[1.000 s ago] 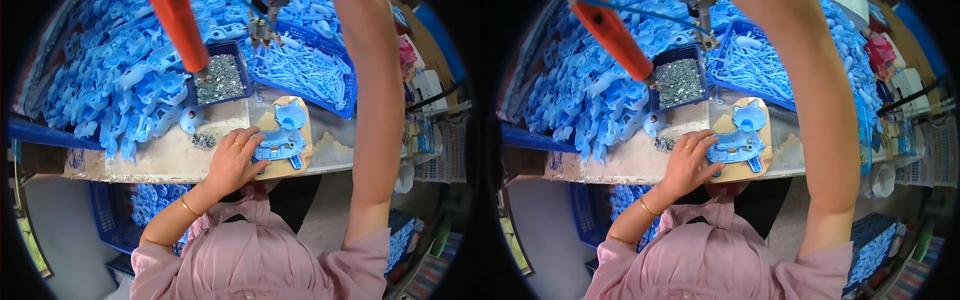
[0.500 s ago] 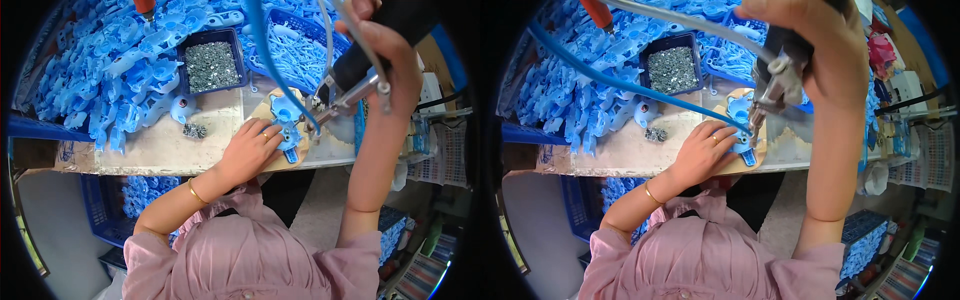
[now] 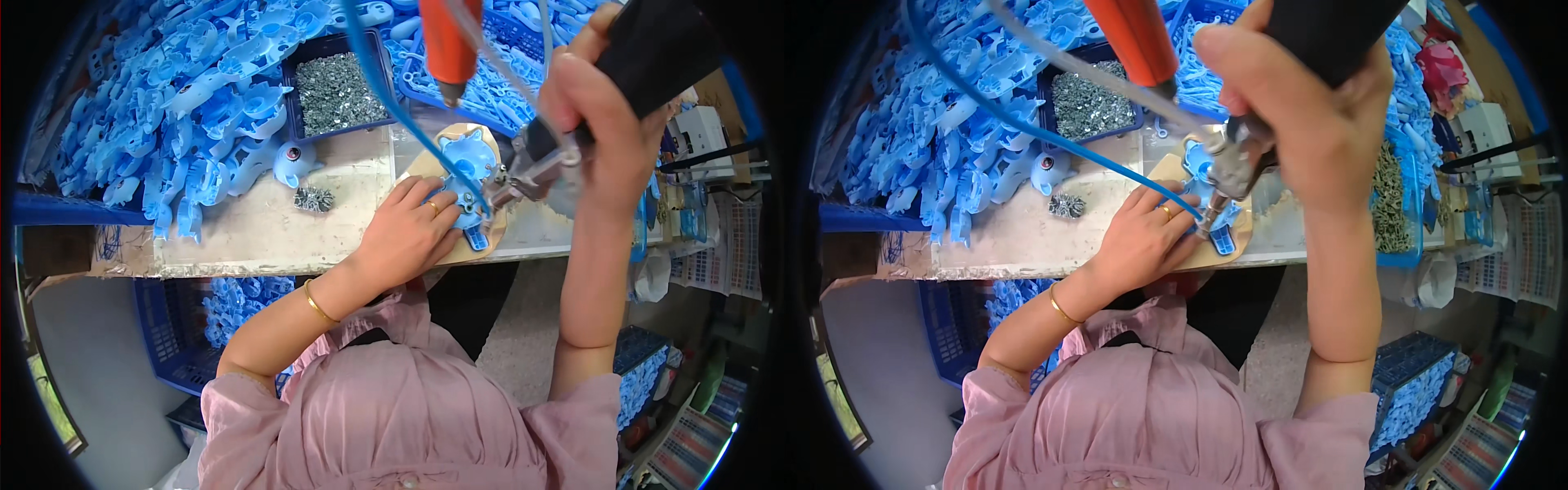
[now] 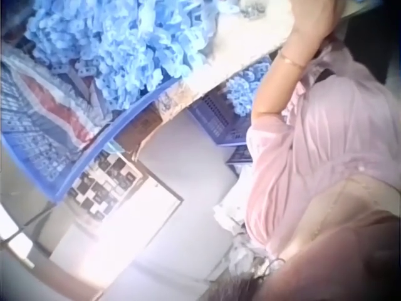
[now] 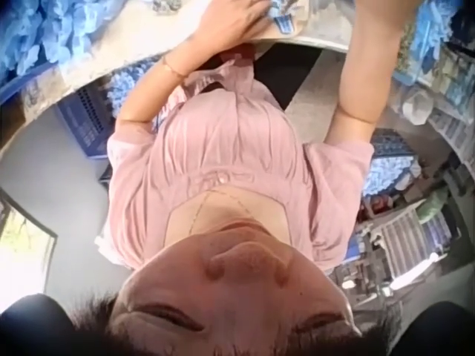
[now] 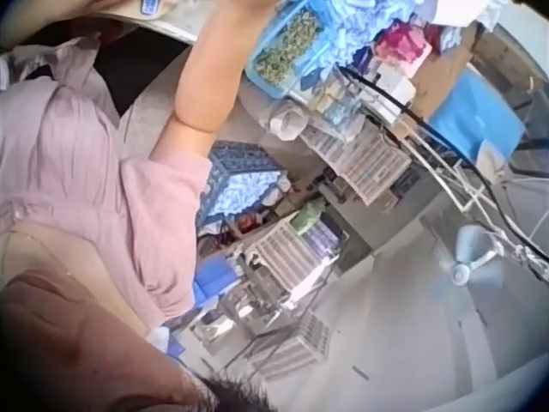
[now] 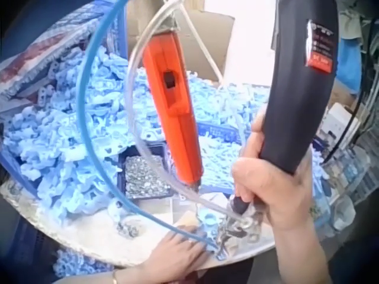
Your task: Assemble blue plastic toy horses by applying adhesive and attaching small decorative components.
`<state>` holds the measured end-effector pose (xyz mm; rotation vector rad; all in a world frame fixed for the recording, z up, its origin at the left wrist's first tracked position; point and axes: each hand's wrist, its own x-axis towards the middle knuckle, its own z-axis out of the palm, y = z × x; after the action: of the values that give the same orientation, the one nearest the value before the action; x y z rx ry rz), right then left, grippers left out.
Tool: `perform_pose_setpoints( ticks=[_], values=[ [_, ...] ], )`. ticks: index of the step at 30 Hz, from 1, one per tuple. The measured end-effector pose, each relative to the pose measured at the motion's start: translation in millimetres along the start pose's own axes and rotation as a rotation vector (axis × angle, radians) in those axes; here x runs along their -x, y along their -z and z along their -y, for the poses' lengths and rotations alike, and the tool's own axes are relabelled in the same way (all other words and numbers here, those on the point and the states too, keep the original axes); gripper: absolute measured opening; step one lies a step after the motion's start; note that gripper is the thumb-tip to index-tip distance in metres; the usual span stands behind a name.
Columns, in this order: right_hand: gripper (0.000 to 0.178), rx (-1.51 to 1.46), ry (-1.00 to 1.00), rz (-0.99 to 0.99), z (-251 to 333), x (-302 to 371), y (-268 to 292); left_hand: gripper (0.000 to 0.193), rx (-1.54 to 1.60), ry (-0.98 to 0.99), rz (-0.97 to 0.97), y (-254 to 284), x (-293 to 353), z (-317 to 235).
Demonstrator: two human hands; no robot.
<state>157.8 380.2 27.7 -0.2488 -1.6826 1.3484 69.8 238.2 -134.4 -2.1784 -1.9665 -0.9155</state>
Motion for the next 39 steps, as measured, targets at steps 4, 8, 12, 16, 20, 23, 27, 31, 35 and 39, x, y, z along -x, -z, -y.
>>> perform_pose_setpoints(
  ticks=[4,8,12,16,20,23,27,31,35,39],
  values=[
    [0.031,0.079,0.081,0.005,-3.0,7.3,0.7,0.025,0.018,-0.020,-0.015,0.4,-0.9,-3.2],
    [0.028,0.046,-0.011,0.024,0.6,-3.6,3.3,0.025,0.015,-0.006,0.013,3.8,-1.5,-8.6],
    [0.037,0.142,0.035,0.101,38.2,-65.3,9.9,0.022,-0.015,-0.049,0.000,-2.8,-2.0,-12.2],
    [0.036,0.097,-0.091,0.352,56.6,-112.2,39.5,0.018,0.238,0.072,-0.027,30.9,-1.6,-16.3],
    [0.029,0.714,0.294,0.139,-55.8,-129.2,132.8,0.015,0.595,0.140,0.178,120.8,19.8,-7.5],
    [0.023,1.189,-0.012,0.252,-125.9,-93.2,191.3,0.013,0.596,0.317,0.511,197.4,52.8,4.6],
    [0.027,1.512,0.150,0.239,-173.5,-50.1,196.3,0.027,-0.078,0.885,0.776,256.9,135.3,-21.1],
    [0.025,1.729,0.136,0.272,-185.3,-51.8,196.3,0.036,-0.267,0.804,0.522,236.9,150.8,-26.2],
    [0.027,1.479,0.055,0.191,-141.4,-44.1,186.4,0.041,-0.044,0.571,0.381,200.0,110.0,-20.2],
    [0.026,0.694,-0.178,0.587,-84.3,-14.8,150.5,0.048,0.247,0.396,0.241,133.6,39.6,-15.2]
  ],
)
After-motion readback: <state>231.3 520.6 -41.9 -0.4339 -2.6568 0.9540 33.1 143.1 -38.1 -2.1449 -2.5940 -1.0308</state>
